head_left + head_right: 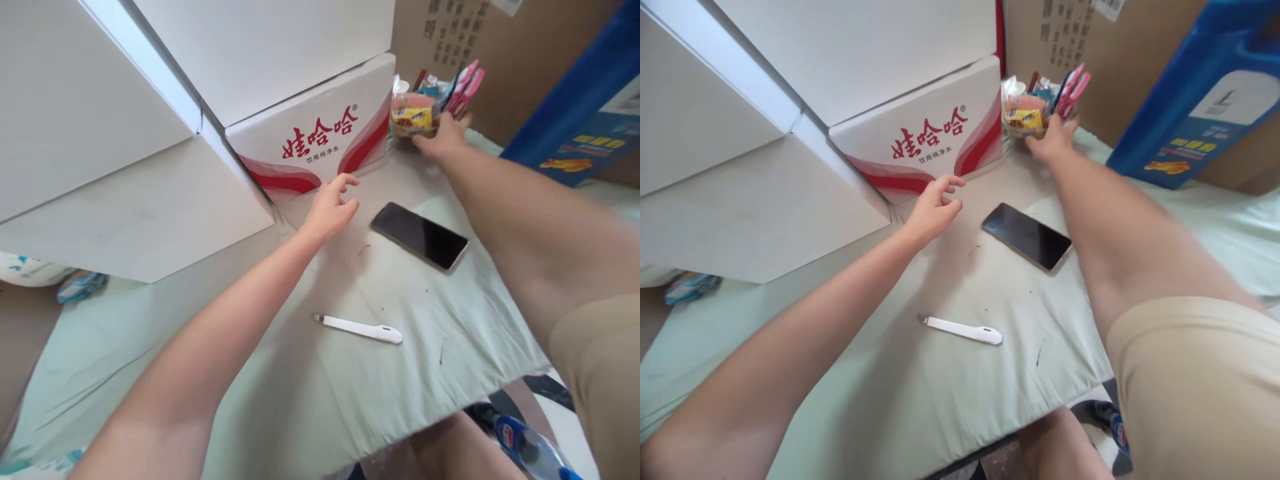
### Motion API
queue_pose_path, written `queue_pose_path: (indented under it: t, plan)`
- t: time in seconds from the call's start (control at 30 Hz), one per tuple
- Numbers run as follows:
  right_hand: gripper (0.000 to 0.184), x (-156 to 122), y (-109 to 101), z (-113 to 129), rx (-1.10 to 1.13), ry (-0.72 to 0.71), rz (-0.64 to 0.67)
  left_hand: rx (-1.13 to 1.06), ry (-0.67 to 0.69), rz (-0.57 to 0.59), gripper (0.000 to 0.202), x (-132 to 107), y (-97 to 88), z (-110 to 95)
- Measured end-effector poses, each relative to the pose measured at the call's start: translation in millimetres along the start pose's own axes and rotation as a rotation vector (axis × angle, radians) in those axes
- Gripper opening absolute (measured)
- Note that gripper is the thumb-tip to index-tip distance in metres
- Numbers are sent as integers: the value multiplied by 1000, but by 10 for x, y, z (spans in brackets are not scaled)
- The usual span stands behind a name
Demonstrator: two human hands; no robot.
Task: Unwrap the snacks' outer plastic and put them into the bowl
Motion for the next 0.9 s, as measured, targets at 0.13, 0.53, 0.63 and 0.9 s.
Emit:
queue_pose_path:
  t: [0.13,0.53,0.63,0.9]
  plan:
    - [60,-82,100,38,80,-132,52,-121,-60,-11,40,-257,-163,73]
    - [31,-2913,225,1705,103,-1055,515,-974,-352,-679,41,-2875,-1075,350]
    - [32,-3640,740,2337,87,-1156,725,-1092,-407,-758,41,-3378,-1117,592]
    - [45,-4981,2383,3918,113,-1258,934,-1292,-552,-691,33,-3638,-1265,1108]
Point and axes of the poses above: each hand's wrist, its own x-axis towards the middle knuckle, its own y-axis out of the palm, z = x × y, the point moved 2 cm from there along x, towards the middle knuckle, and after that the axes turned 4 degrees about z, right-handed, at the moved point
